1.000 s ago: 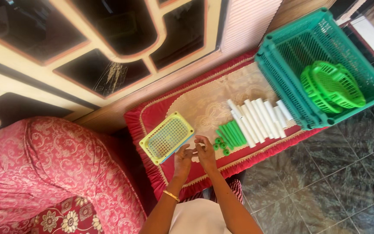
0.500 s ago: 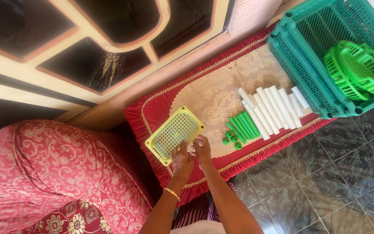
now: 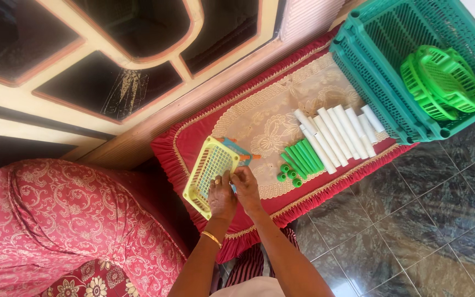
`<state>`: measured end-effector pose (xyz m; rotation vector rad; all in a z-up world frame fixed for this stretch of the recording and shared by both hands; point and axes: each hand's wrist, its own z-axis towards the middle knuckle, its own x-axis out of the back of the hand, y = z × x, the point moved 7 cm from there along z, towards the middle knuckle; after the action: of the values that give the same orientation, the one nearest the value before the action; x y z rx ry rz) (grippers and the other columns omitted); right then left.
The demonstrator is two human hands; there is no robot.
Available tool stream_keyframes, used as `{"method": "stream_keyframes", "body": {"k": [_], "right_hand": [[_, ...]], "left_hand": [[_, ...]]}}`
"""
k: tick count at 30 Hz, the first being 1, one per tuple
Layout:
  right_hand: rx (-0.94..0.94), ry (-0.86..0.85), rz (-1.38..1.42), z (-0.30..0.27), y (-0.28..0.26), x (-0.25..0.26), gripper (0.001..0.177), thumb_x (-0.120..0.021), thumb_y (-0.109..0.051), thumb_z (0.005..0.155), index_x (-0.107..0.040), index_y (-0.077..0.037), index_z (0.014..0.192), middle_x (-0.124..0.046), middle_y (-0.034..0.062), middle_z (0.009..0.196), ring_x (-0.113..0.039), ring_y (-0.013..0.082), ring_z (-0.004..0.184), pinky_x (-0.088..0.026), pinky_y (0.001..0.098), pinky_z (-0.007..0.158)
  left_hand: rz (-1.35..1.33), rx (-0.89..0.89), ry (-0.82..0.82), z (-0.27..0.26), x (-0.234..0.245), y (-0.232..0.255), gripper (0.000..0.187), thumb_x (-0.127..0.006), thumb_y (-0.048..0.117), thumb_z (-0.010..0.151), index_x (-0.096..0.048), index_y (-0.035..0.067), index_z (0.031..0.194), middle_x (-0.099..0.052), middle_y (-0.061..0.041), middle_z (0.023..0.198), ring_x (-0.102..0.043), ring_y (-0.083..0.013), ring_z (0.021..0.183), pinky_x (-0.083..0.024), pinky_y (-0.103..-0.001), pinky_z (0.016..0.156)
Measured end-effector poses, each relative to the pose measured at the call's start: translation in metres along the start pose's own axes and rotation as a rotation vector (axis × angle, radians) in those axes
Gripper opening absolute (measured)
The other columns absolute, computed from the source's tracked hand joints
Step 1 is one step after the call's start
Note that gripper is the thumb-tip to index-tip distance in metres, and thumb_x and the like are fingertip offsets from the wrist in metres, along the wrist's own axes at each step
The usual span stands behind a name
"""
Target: The person assembles small plastic components by inserting short cylindrical rods into grid-like trays. They handle green, blue, and yellow trays and white and green rods, placing rods into the trays and arranging them on a red-covered surface next to a green basket.
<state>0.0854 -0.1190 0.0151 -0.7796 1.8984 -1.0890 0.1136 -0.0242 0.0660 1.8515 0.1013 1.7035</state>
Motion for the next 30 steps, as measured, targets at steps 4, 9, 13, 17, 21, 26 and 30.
{"method": "stream_keyframes", "body": {"k": [4,9,13,17,21,26,30], "right_hand": [[0.169,-0.062,-0.215,-0.007,-0.044,-0.009,0.01,-0.065,-0.006,0.099,-0.06,-0.003,0.107,-0.068,0.0039,0.093,-0.063,0.0104,0.087,-0.052,0.0264,0.079],[0.179,0.0,-0.267,-0.02,-0.094,0.004,0.015,-0.065,-0.01,0.099,-0.065,-0.004,0.113,-0.071,0.0035,0.097,-0.064,0.0108,0.088,-0.054,0.0261,0.078],[0.384,0.32,-0.358,-0.046,-0.165,0.034,0.019,-0.064,-0.01,0.099,-0.064,-0.006,0.117,-0.069,0.0085,0.107,-0.067,0.0151,0.094,-0.056,0.0279,0.08],[0.68,0.497,-0.802,-0.074,-0.249,0.049,0.031,-0.065,-0.01,0.092,-0.061,-0.007,0.123,-0.063,0.0139,0.116,-0.065,0.0273,0.101,-0.053,0.0368,0.077],[0.868,0.374,-1.235,-0.083,-0.294,0.055,0.035,-0.07,-0.01,0.087,-0.065,-0.006,0.121,-0.069,0.0143,0.114,-0.064,0.0355,0.107,-0.047,0.0492,0.093],[0.66,0.172,-1.091,-0.085,-0.295,0.078,0.025,-0.071,-0.014,0.094,-0.06,-0.004,0.114,-0.071,0.0153,0.1,-0.067,0.0365,0.093,-0.051,0.0463,0.078],[0.649,0.116,-0.875,-0.099,-0.289,0.084,0.021,-0.067,-0.016,0.1,-0.054,-0.003,0.109,-0.069,0.0179,0.091,-0.068,0.0374,0.079,-0.052,0.0425,0.064]], "left_hand": [[-0.159,0.026,0.096,0.002,0.018,0.013,0.027,-0.065,0.0,0.088,-0.057,0.001,0.114,-0.067,-0.021,0.097,-0.065,-0.041,0.087,-0.053,-0.05,0.073],[-0.356,0.052,0.21,0.002,0.049,0.039,0.021,-0.062,-0.006,0.087,-0.061,0.003,0.106,-0.067,-0.018,0.082,-0.065,-0.037,0.073,-0.049,-0.048,0.066],[-0.59,0.118,0.192,-0.002,0.067,0.059,0.018,-0.066,-0.005,0.086,-0.062,0.002,0.101,-0.061,-0.015,0.072,-0.06,-0.027,0.061,-0.048,-0.038,0.059],[-0.772,0.141,0.069,-0.002,0.074,0.077,0.016,-0.064,-0.006,0.088,-0.063,0.003,0.101,-0.061,-0.007,0.072,-0.054,-0.0128,0.063,-0.046,-0.03,0.058],[-0.831,0.068,0.041,0.003,0.078,0.09,0.017,-0.066,-0.005,0.09,-0.066,0.002,0.105,-0.058,-0.001,0.073,-0.048,-0.0071,0.065,-0.042,-0.027,0.057],[-0.979,-0.034,0.03,0.019,0.09,0.097,0.021,-0.06,-0.008,0.091,-0.068,0.0,0.108,-0.063,0.001,0.082,-0.053,-0.0053,0.074,-0.045,-0.024,0.065],[-0.653,-0.103,0.257,0.016,0.121,0.114,0.024,-0.066,-0.004,0.088,-0.065,-0.004,0.111,-0.064,-0.012,0.094,-0.059,-0.0205,0.083,-0.049,-0.035,0.074]]}}
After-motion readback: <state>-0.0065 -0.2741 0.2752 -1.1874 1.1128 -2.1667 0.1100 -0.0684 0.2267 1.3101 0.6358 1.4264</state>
